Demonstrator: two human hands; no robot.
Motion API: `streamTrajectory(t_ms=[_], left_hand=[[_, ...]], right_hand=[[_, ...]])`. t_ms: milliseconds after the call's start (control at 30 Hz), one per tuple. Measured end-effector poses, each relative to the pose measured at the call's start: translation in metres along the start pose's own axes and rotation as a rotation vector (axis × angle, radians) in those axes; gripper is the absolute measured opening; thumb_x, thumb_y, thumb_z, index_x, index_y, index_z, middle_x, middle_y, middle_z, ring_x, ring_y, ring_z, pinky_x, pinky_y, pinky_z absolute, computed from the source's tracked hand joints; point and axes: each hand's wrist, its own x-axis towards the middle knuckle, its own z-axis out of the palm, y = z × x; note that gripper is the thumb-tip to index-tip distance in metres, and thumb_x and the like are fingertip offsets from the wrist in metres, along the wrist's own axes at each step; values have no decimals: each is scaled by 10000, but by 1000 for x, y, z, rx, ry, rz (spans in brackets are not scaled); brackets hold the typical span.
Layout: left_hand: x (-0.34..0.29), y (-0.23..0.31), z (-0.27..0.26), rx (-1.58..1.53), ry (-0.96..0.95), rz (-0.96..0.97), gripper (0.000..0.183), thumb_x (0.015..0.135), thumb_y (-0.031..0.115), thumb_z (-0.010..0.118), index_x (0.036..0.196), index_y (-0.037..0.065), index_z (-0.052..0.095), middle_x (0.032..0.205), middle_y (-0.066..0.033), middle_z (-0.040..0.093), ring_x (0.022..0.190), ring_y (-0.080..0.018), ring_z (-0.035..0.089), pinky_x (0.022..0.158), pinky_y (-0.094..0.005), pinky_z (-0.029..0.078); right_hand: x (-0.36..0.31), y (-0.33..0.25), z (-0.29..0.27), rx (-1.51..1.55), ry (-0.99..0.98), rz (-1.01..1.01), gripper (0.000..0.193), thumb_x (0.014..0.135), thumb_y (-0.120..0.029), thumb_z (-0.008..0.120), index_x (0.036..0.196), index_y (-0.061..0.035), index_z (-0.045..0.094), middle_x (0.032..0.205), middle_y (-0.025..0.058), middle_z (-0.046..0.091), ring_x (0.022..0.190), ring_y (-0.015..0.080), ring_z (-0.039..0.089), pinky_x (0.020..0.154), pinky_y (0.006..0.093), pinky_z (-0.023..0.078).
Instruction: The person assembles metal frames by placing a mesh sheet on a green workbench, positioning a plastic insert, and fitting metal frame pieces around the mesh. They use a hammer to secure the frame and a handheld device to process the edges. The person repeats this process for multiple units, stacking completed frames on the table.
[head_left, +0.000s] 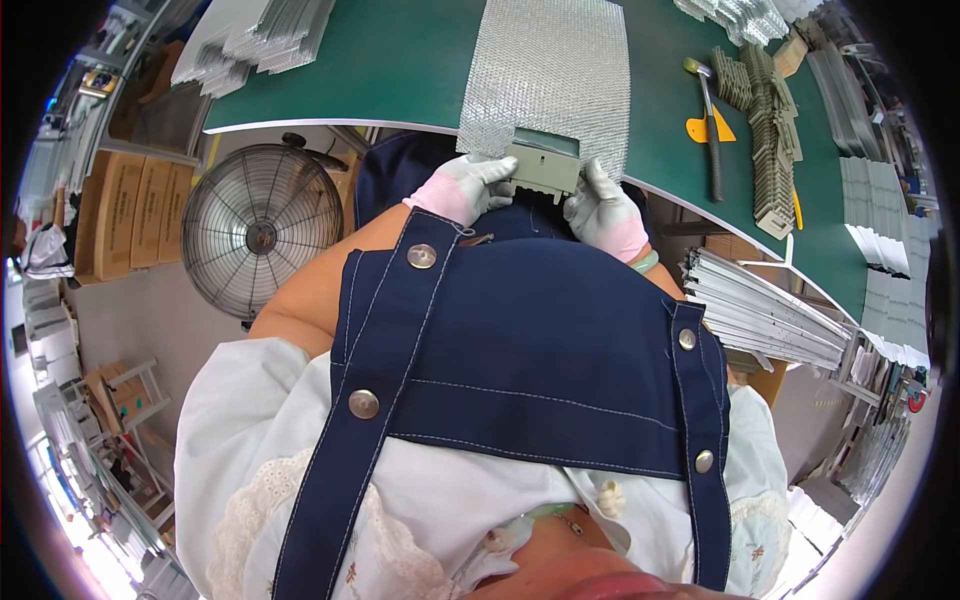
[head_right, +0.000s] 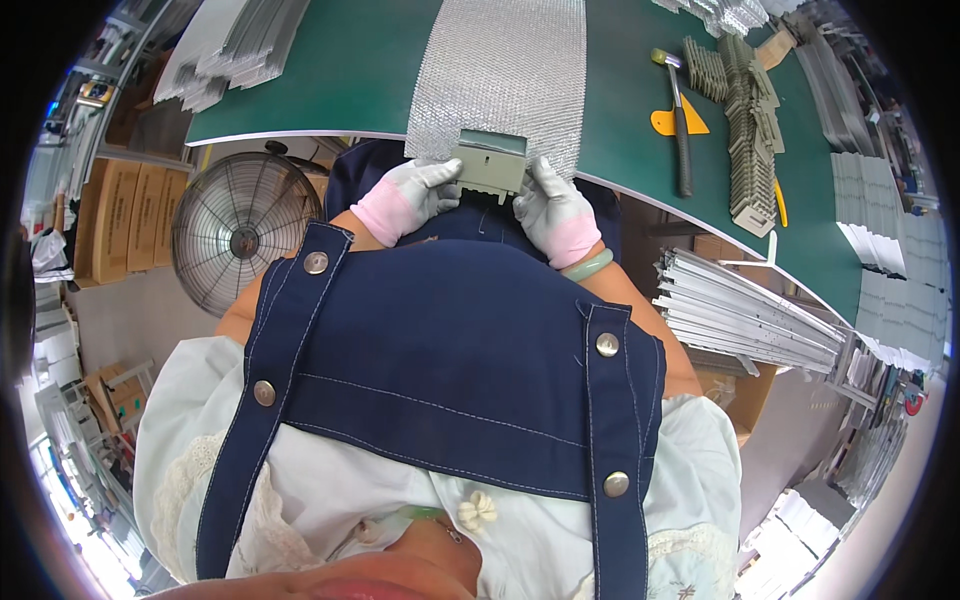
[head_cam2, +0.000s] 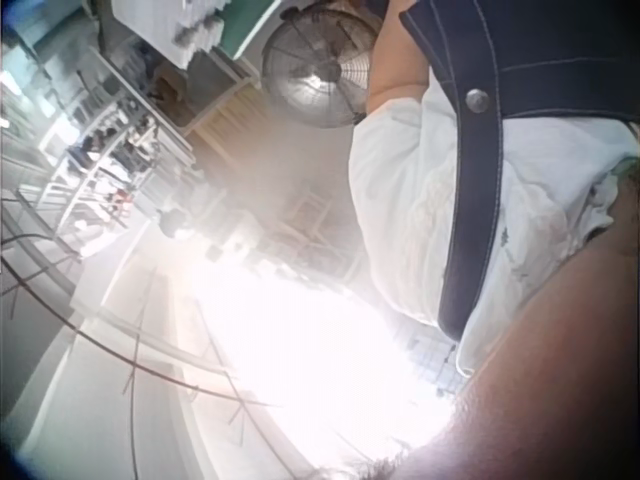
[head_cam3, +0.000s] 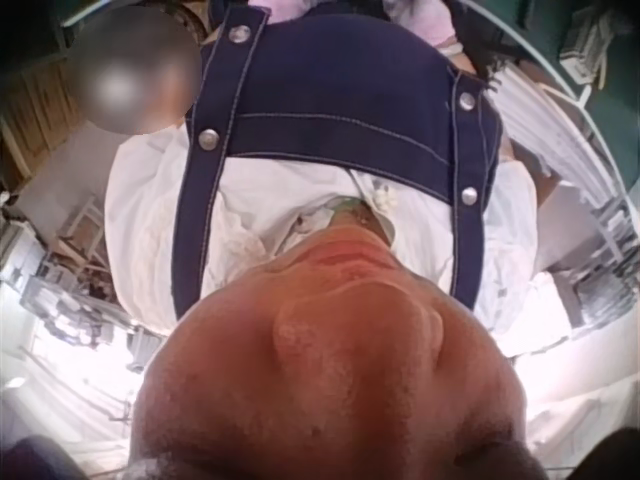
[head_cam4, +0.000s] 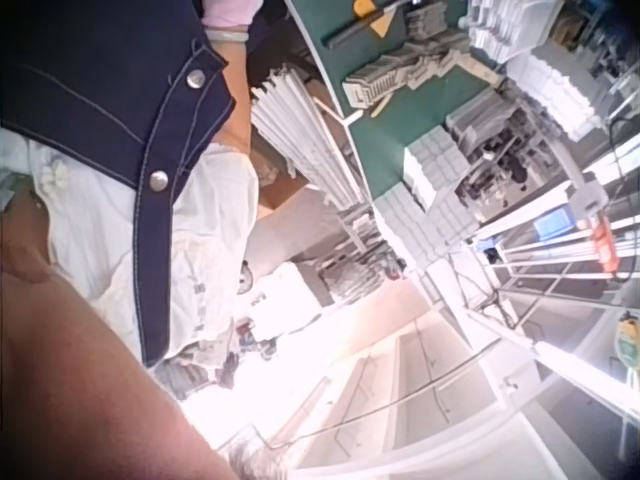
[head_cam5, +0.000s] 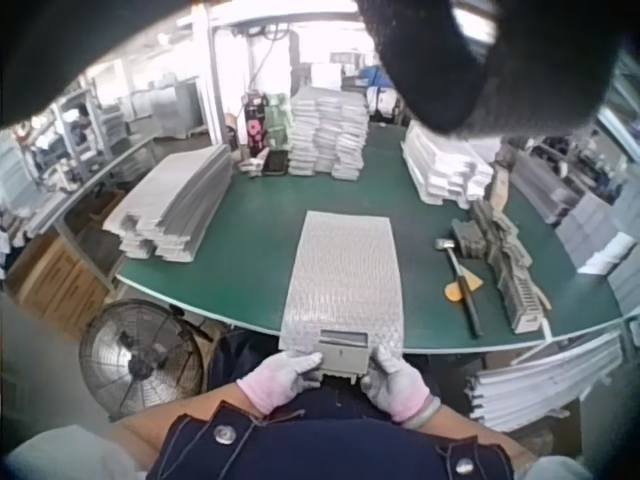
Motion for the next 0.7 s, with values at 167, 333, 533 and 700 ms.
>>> streamTrajectory(t_ms=[167, 333, 533, 700], left_hand=[[-4, -1, 8, -33, 96, 18, 312, 955, 222, 640, 1149, -13, 578, 972, -65, 633, 830, -134, 603, 774, -297, 517], [-17, 13, 17, -169, -123, 43, 399, 975, 299, 606, 1207, -21, 557, 985, -71, 625, 851, -146, 598, 808, -305, 512], [-57, 111, 17, 1173, -141, -9, 395, 900, 365, 647, 902, -26, 701, 813, -110, 705, 743, -135, 663, 626, -298, 520], [67, 118, 27, 1953, -14, 1198, 537, 912, 484, 541, 1366, 197, 534, 1403, -139, 507, 1282, -337, 468, 1075, -460, 361]], right_hand=[[-11, -5, 23, -309, 123, -129, 201, 972, -240, 615, 1097, -85, 590, 994, 28, 639, 794, 135, 599, 622, 260, 452], [-6, -4, 5, -256, 53, -37, 360, 956, -355, 626, 1154, -57, 585, 1044, 57, 637, 859, 147, 597, 644, 251, 462], [-18, -11, 5, -554, -70, 370, 631, 956, -500, 571, 1277, 42, 522, 1112, 117, 591, 877, 144, 571, 794, 259, 480], [-2, 8, 33, -493, -51, 242, 524, 960, -478, 576, 1196, -11, 566, 971, 81, 630, 805, 130, 592, 726, 253, 480]])
